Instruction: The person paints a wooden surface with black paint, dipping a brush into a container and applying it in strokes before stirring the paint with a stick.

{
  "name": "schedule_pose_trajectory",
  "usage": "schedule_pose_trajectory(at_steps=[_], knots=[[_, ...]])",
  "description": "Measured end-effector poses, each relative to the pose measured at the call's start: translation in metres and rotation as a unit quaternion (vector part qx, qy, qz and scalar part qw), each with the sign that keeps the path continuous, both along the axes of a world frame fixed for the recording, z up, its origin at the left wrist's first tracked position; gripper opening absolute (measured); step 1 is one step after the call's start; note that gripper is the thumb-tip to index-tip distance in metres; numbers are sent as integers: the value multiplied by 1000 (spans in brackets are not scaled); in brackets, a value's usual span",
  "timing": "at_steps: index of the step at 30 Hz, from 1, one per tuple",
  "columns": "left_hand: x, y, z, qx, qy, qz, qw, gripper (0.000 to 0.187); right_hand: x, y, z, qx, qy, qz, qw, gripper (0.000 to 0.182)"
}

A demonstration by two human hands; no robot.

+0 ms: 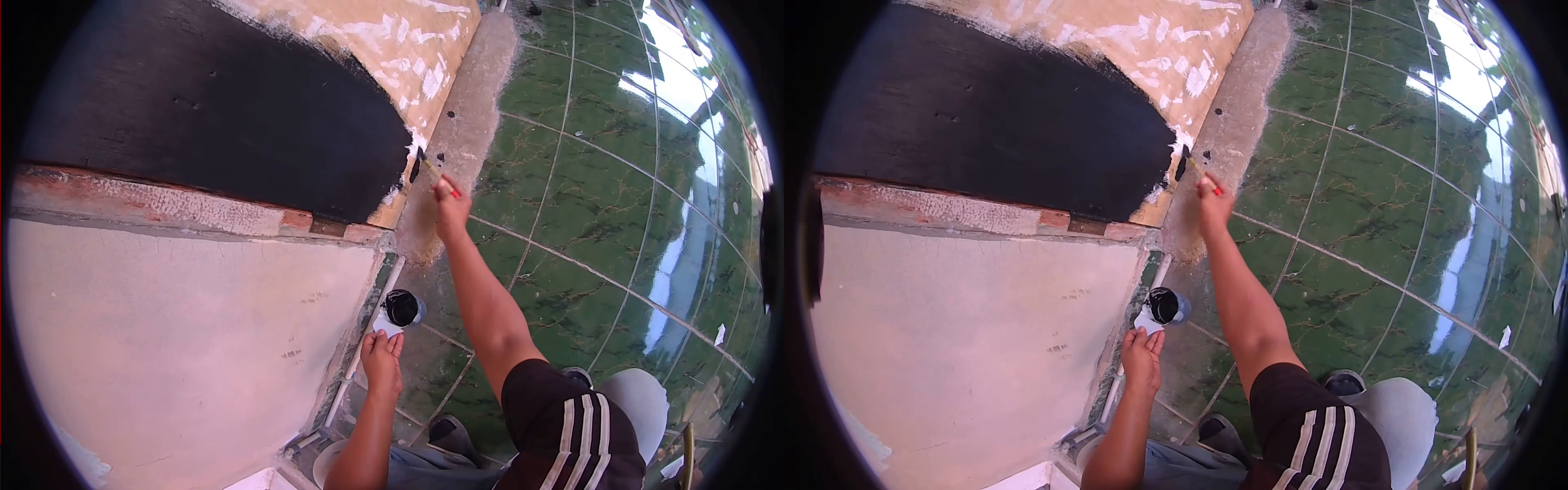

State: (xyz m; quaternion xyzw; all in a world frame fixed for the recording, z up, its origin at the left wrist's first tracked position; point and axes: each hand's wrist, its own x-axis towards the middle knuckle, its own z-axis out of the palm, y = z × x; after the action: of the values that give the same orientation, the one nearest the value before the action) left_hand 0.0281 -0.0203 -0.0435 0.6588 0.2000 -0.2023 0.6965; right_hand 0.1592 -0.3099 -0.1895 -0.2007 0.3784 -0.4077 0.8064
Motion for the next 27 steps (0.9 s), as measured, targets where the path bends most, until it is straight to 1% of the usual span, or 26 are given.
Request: schedule_pose_trajectory(at_steps=[2, 5, 8, 12, 13, 16, 17, 20, 23, 26, 27], knots=[[1, 1, -5, 5, 3, 5, 1000, 11, -4, 25, -1, 27, -3, 12, 1000, 32], [0, 0, -7, 5, -4, 2, 1000, 12, -29, 66, -1, 51, 21, 77, 996, 30], [-1, -7, 0, 14, 3, 8, 1000, 10, -56, 79, 12, 47, 21, 98, 994, 32], [-1, -1, -3, 8, -5, 1, 1000, 12, -41, 42, 23, 24, -3, -19, 1000, 30], [0, 1, -3, 8, -4, 5, 1000, 12, -35, 36, 28, 11, 24, -21, 999, 31], [0, 3, -4, 17, -2, 14, 1000, 12, -23, 48, 10, 15, 42, 41, 998, 32], [2, 3, -5, 22, -2, 17, 1000, 12, -26, 61, 9, 14, 55, 72, 996, 31], [1, 5, -8, 30, -6, 9, 999, 12, -47, 100, -2, 2, 42, 159, 986, 29], [-2, 1, -2, 43, -5, -7, 999, 12, -70, 112, 7, 25, 28, 185, 982, 27], [-2, -1, -2, 40, -6, 12, 999, 12, -85, 92, 14, -38, 63, 198, 977, 25], [-3, 0, -2, 39, -5, 12, 999, 12, -84, 83, 8, -43, 58, 191, 979, 26]])
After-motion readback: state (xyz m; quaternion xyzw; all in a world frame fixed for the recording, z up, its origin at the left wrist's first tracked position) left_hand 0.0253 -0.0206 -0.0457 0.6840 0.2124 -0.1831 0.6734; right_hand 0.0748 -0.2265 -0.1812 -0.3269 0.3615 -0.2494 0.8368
